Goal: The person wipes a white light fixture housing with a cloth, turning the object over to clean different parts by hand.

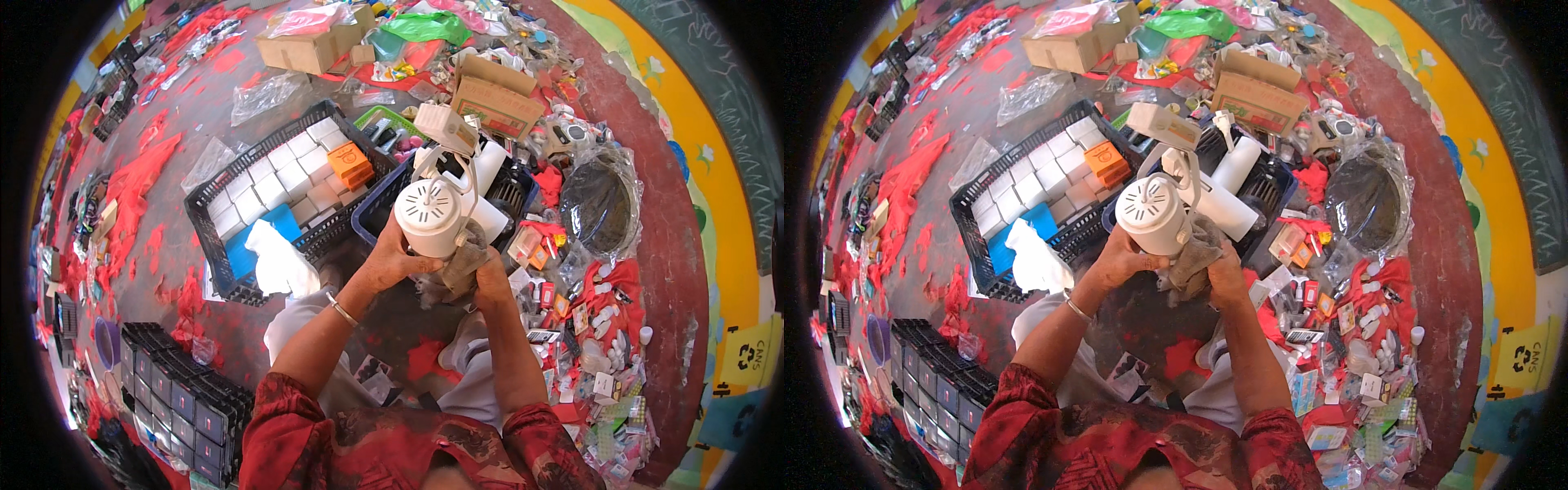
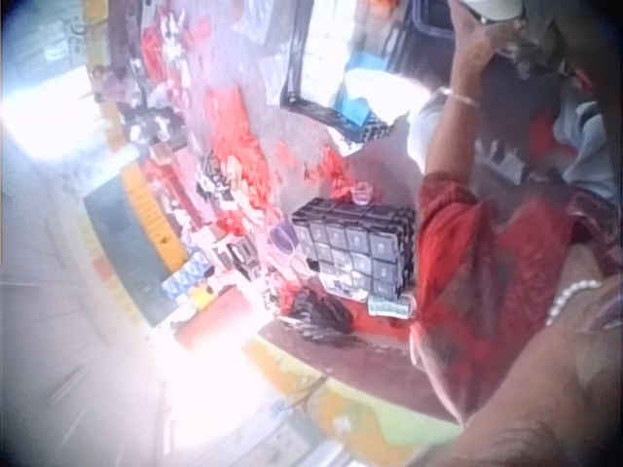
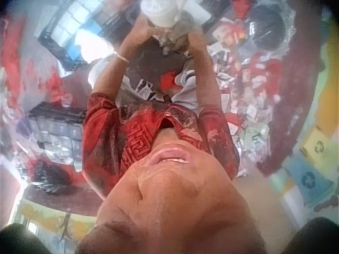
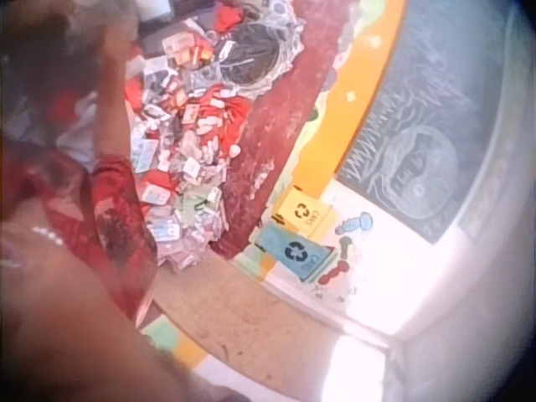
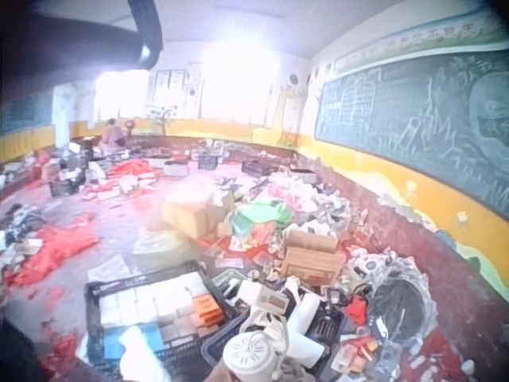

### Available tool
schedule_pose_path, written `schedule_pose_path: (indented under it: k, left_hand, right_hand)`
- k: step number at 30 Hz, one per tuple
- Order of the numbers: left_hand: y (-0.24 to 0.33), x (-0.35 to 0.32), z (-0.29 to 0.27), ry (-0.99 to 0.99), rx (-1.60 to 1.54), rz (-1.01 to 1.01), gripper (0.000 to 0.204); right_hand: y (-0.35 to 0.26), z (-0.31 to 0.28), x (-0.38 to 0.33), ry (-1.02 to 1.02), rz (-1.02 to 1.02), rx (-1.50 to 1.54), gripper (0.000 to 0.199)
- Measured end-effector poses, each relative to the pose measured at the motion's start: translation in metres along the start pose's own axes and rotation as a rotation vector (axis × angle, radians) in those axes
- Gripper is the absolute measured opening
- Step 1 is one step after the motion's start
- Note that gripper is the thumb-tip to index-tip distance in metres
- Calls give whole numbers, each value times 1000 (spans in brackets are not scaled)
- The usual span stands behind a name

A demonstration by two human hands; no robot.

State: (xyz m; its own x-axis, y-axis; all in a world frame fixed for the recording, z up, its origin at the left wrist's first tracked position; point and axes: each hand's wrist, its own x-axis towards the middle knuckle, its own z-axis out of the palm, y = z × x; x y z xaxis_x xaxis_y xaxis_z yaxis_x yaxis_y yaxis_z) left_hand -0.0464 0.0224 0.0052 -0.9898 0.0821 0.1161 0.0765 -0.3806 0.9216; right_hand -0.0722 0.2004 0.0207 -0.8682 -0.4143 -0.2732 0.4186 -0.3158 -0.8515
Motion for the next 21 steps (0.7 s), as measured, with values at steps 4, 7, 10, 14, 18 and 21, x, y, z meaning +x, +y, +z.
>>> schedule_pose_path:
  k: [4,7,10,14,18,21]
  left_hand:
    - [4,-2,9,197,48,158,86]
    - [6,-2,9,179,29,99,78]
    - [17,-3,4,54,40,-57,74]
    - [14,-5,4,146,62,-84,66]
    - [9,-3,3,211,60,-165,59]
    - [12,1,15,133,305,-190,52]
  right_hand:
    - [-4,9,-2,-79,91,22,38]
    - [8,2,3,-38,87,-61,35]
    - [7,7,-1,-35,64,-128,32]
    - [6,-15,5,105,-4,-293,24]
    - [-14,-20,6,298,-299,-11,19]
    - [-28,-6,2,211,-600,-487,26]
